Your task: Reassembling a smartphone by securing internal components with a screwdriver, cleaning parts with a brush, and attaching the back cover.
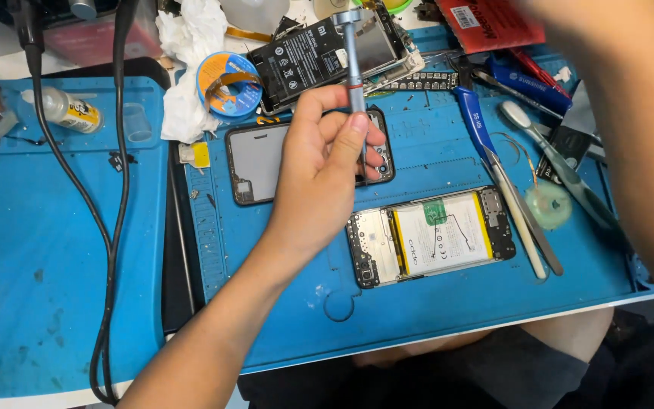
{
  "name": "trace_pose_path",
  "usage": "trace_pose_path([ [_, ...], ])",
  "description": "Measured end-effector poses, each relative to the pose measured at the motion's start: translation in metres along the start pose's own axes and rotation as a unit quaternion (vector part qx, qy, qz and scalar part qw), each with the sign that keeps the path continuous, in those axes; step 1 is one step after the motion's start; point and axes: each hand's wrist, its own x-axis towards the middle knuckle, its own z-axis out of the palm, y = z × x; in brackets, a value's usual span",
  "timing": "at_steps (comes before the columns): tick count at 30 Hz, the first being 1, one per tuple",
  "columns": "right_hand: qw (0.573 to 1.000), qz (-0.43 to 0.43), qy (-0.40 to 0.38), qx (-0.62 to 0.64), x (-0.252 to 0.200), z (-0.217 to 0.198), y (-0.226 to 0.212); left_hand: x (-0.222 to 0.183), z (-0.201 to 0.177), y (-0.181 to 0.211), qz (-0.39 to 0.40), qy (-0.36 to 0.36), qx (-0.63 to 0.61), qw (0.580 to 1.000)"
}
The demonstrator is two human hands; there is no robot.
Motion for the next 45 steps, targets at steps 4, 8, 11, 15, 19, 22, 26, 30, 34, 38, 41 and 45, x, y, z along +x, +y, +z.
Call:
trace_pose_path([
  [4, 1.0, 0.005, -0.017, 0.002, -0.023, 0.036, -0.015, -0.006, 0.005, 0.005, 0.008, -0.04, 0.035, 0.999],
  [8, 0.988, 0.056, -0.058, 0.135, -0.045, 0.053, -0.017, -0.012, 0.007, 0.004, 0.019, -0.079, 0.095, 0.992],
  [11, 0.986, 0.07, -0.028, 0.146, -0.048, 0.052, -0.005, -0.01, 0.004, 0.002, 0.034, -0.089, 0.096, 0.991],
  [15, 0.966, 0.063, -0.01, 0.251, -0.053, 0.038, 0.007, -0.005, -0.001, 0.002, 0.061, -0.066, 0.102, 0.991],
  [19, 0.959, 0.099, 0.06, 0.258, -0.057, 0.029, 0.006, -0.003, -0.004, 0.016, 0.08, -0.02, 0.168, 0.982],
  [22, 0.952, 0.117, 0.074, 0.271, -0.057, 0.025, 0.01, -0.001, -0.006, 0.018, 0.084, -0.002, 0.164, 0.983],
  [26, 0.954, 0.121, 0.073, 0.265, -0.057, 0.02, 0.009, -0.001, -0.006, 0.017, 0.075, 0.011, 0.17, 0.983],
  [30, 0.947, 0.127, 0.102, 0.277, -0.056, 0.017, 0.01, -0.001, -0.008, 0.016, 0.078, 0.013, 0.18, 0.98],
  [34, 0.945, 0.142, 0.117, 0.271, -0.055, 0.015, 0.011, -0.001, -0.012, 0.015, 0.069, 0.018, 0.174, 0.982],
  [38, 0.951, 0.132, 0.092, 0.265, -0.056, 0.016, 0.013, -0.003, -0.011, 0.021, 0.1, 0.024, 0.194, 0.976],
  [41, 0.95, 0.14, 0.089, 0.263, -0.056, 0.017, 0.013, -0.004, -0.009, 0.026, 0.117, 0.023, 0.203, 0.972],
  [45, 0.953, 0.136, 0.082, 0.256, -0.057, 0.018, 0.013, -0.006, -0.008, 0.031, 0.119, 0.024, 0.2, 0.972],
])
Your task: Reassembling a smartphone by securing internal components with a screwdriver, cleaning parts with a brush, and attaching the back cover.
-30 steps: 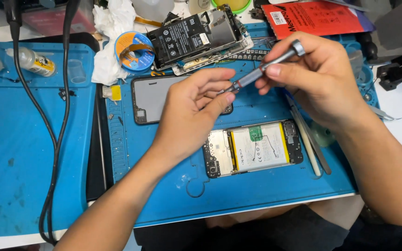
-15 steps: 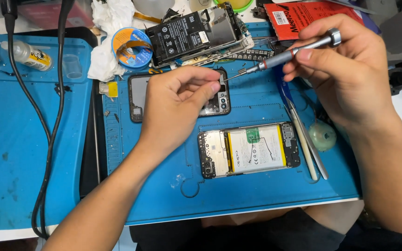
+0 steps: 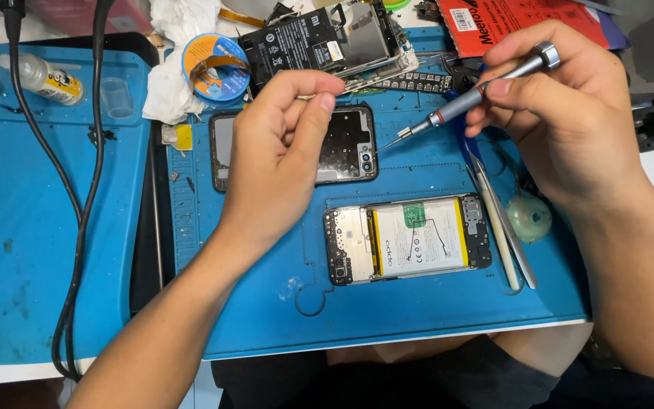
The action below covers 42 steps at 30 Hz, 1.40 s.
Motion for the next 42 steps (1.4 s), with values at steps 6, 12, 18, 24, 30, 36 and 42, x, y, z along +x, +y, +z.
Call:
trace_pose_path([
  [6, 1.0, -0.002, 0.0, -0.002, -0.001, 0.001, 0.0, 0.001, -0.013, -0.008, 0.119, -0.055, 0.254, 0.958],
  [12, 0.999, -0.012, 0.009, -0.043, 0.001, 0.001, 0.007, 0.001, -0.011, -0.021, 0.206, -0.097, 0.371, 0.9],
  [18, 0.998, -0.027, -0.028, -0.048, -0.002, 0.002, 0.007, -0.003, 0.002, -0.004, 0.069, -0.173, 0.199, 0.962],
  [24, 0.991, -0.05, -0.092, -0.078, -0.009, 0.005, 0.005, -0.008, 0.011, -0.003, 0.053, -0.193, 0.112, 0.973],
  [30, 0.98, -0.057, -0.13, -0.139, -0.012, 0.008, -0.002, -0.006, 0.007, 0.001, 0.106, -0.188, 0.106, 0.971],
  [36, 0.982, -0.063, -0.114, -0.134, -0.012, 0.001, 0.001, -0.005, 0.004, 0.003, 0.057, -0.191, 0.081, 0.977],
  [42, 0.986, -0.056, -0.105, -0.118, -0.015, -0.004, 0.0, -0.008, 0.005, 0.004, 0.035, -0.158, -0.006, 0.987],
])
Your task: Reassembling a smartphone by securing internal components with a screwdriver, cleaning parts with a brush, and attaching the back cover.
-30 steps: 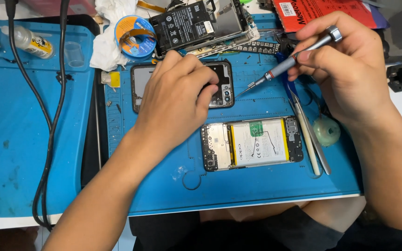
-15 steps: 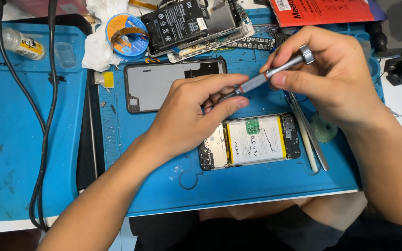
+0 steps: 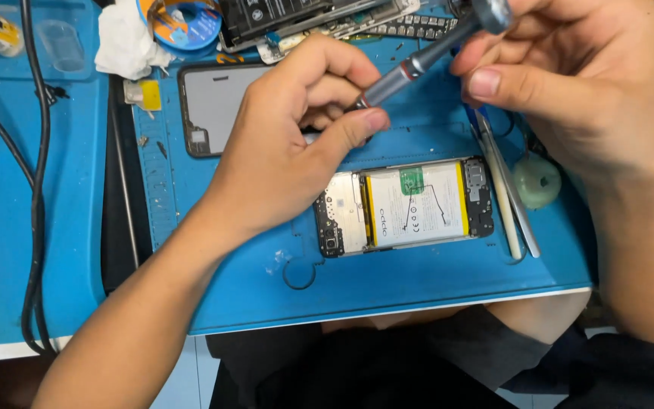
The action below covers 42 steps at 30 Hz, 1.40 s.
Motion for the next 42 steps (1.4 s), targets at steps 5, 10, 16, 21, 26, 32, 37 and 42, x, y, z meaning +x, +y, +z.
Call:
trace_pose_path([
  [5, 0.995, -0.029, -0.068, -0.062, 0.0, 0.008, -0.005, -0.003, 0.005, 0.006, 0.017, -0.056, -0.016, 0.998],
  [10, 0.994, -0.056, -0.06, -0.067, -0.002, 0.007, -0.002, 0.0, -0.002, 0.014, -0.057, -0.068, -0.026, 0.996],
  [16, 0.996, -0.07, -0.046, 0.028, -0.004, 0.017, -0.002, -0.001, -0.027, 0.03, -0.023, -0.1, 0.061, 0.993],
  [21, 0.992, -0.117, -0.044, -0.02, -0.02, 0.037, -0.017, 0.0, -0.031, 0.031, -0.071, -0.154, 0.138, 0.976],
  [26, 0.952, -0.289, -0.087, -0.058, -0.028, 0.038, -0.006, -0.001, -0.031, 0.016, -0.094, -0.178, 0.262, 0.944],
  [32, 0.953, -0.275, -0.104, -0.07, -0.033, 0.043, 0.005, 0.001, -0.023, 0.018, -0.07, -0.26, 0.286, 0.92],
  [37, 0.951, -0.262, -0.143, -0.082, -0.035, 0.044, 0.006, 0.002, -0.019, 0.018, -0.102, -0.285, 0.312, 0.901],
  [42, 0.95, -0.267, -0.136, -0.091, -0.035, 0.046, 0.006, 0.002, -0.018, 0.016, -0.101, -0.286, 0.318, 0.898],
])
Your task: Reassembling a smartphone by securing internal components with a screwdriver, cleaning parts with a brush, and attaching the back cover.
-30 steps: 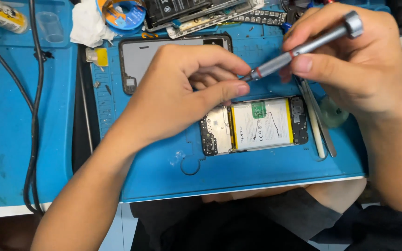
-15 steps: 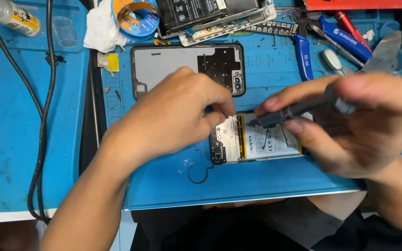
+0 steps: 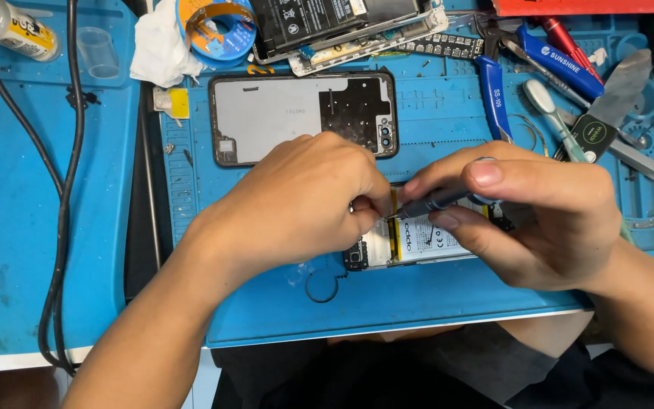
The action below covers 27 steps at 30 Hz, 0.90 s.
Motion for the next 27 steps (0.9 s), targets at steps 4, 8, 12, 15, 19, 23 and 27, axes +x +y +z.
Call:
trace_pose_path([
  [4, 1.0, 0.003, 0.0, 0.015, 0.001, 0.001, 0.0, 0.001, 0.001, 0.0, 0.003, 0.002, 0.002, 1.0],
  [8, 1.0, -0.012, -0.002, 0.012, 0.002, 0.003, 0.002, 0.0, 0.001, 0.0, 0.003, 0.003, 0.002, 1.0],
  [12, 0.997, -0.062, 0.032, -0.043, 0.007, 0.014, 0.002, 0.0, 0.001, -0.001, 0.012, -0.002, 0.013, 1.0],
  [15, 0.98, 0.113, 0.045, 0.154, 0.01, 0.011, -0.008, -0.001, 0.004, -0.003, 0.021, 0.006, 0.011, 1.0],
  [19, 0.974, 0.101, 0.024, 0.203, -0.002, 0.007, -0.005, -0.005, -0.003, 0.006, -0.021, -0.029, 0.034, 0.999],
  [23, 0.824, 0.324, 0.043, 0.463, 0.009, 0.003, -0.012, -0.003, -0.003, 0.008, -0.023, -0.044, 0.015, 0.999],
  [27, 0.935, 0.215, -0.047, 0.277, 0.017, 0.01, -0.019, -0.001, -0.007, 0.008, -0.023, -0.049, 0.015, 0.998],
])
